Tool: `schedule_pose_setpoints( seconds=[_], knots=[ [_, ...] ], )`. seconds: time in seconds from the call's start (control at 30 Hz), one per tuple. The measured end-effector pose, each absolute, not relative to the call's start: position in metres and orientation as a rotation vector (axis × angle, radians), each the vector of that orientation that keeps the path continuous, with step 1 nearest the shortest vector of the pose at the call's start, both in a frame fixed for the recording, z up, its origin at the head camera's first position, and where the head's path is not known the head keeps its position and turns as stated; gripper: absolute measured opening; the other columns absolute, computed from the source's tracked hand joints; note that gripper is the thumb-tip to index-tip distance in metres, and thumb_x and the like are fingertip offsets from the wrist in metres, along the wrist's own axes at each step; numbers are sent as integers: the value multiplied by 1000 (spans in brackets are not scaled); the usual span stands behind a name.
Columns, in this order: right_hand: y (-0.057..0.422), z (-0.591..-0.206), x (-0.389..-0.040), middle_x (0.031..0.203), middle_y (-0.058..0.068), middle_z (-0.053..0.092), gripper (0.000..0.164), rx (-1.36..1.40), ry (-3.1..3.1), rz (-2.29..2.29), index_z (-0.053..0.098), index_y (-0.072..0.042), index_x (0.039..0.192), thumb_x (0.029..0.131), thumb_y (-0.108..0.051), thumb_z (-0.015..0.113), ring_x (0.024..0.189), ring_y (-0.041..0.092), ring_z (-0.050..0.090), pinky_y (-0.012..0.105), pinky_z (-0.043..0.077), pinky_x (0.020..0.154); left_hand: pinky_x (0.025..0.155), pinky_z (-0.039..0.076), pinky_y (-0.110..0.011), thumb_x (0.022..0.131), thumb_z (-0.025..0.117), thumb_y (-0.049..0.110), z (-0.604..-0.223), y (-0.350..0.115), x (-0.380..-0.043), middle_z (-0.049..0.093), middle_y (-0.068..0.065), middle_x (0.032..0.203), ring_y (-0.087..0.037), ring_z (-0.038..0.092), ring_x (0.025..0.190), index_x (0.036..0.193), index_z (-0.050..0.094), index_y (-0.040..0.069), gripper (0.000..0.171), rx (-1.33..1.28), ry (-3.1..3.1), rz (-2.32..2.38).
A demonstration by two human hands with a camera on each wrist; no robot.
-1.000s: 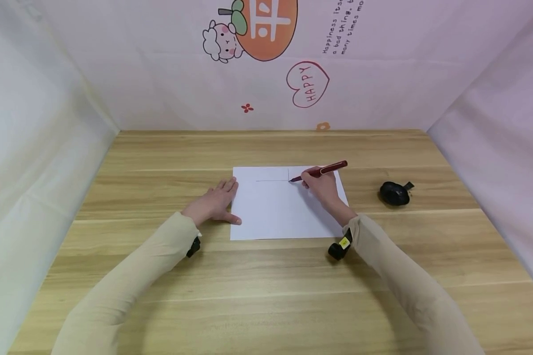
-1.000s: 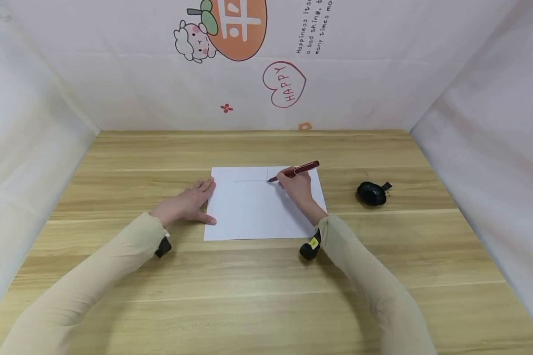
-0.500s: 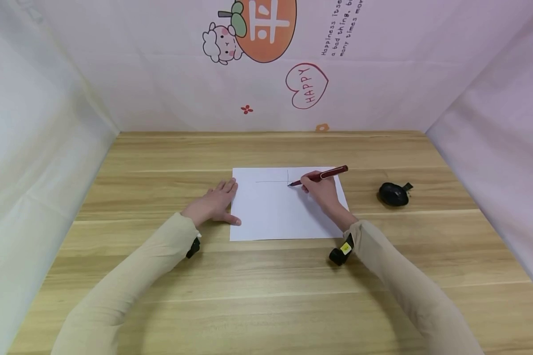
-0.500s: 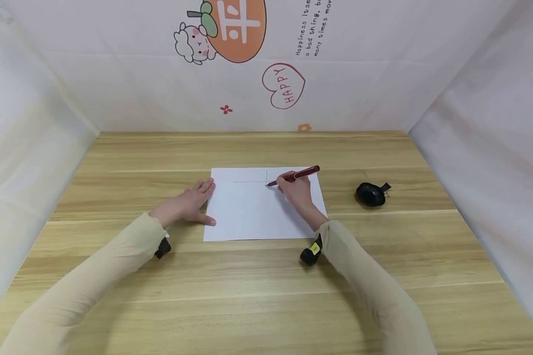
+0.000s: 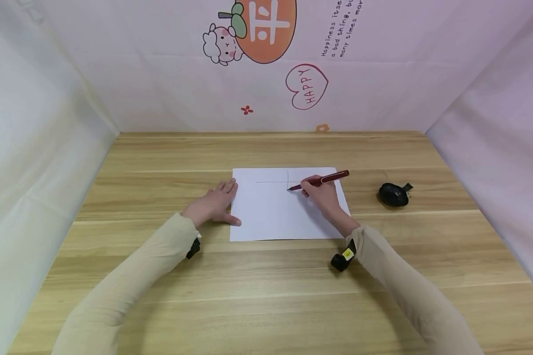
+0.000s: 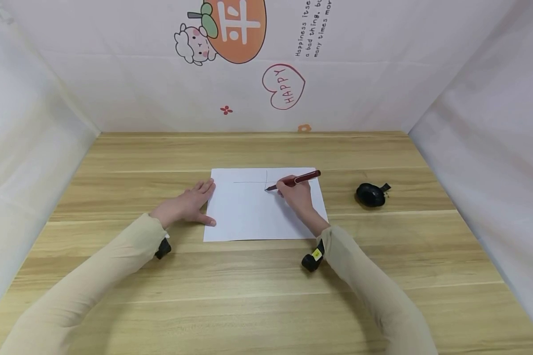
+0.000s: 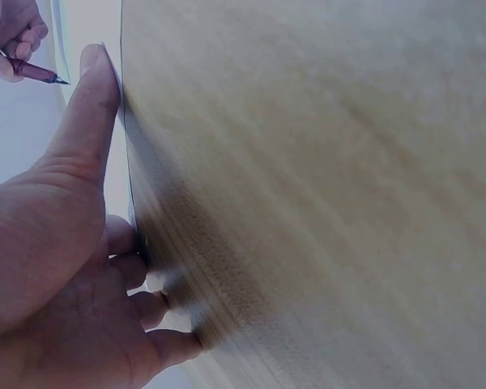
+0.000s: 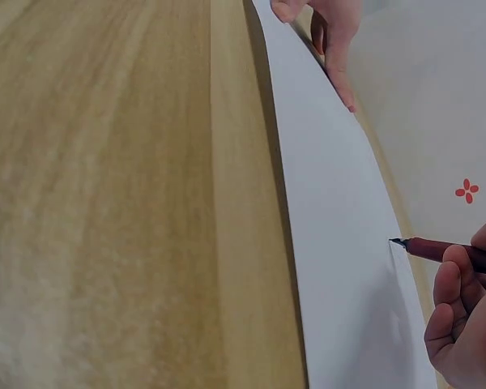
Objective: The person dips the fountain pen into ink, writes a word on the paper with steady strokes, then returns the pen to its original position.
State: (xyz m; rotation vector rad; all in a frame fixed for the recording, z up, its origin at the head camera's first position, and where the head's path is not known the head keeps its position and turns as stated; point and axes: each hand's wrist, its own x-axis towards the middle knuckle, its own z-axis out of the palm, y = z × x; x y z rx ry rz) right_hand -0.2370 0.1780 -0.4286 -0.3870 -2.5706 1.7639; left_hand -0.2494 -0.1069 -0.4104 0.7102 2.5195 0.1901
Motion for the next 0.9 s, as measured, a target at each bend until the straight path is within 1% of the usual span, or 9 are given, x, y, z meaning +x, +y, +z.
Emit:
schedule_pose_setpoints(
  seconds=[0.23, 0.43, 0.9],
  knots=[
    [179, -430, -232, 66, -5, 60, 22, -364, -2586, 1755, 66, -2, 99, 86, -18, 57, 63, 9, 55, 19, 40, 56, 115, 12, -59, 80, 66, 51, -412, -107, -250, -9, -16, 158, -38, -5, 146, 149, 0, -1, 109, 720, 2521, 195],
    [179, -431, -230, 68, -4, 61, 22, -377, -2592, 1746, 66, -3, 98, 85, -19, 58, 64, 9, 56, 19, 40, 57, 115, 12, -59, 81, 66, 50, -412, -108, -249, -10, -16, 158, -38, -5, 146, 149, 0, -1, 108, 725, 2517, 201],
    [175, -430, -222, 64, -5, 59, 20, -365, -2578, 1781, 66, -2, 96, 85, -18, 59, 61, 7, 54, 18, 39, 55, 116, 11, -57, 80, 65, 51, -410, -108, -249, -11, -15, 158, -37, -6, 146, 149, -1, 0, 109, 705, 2516, 190]
  ],
)
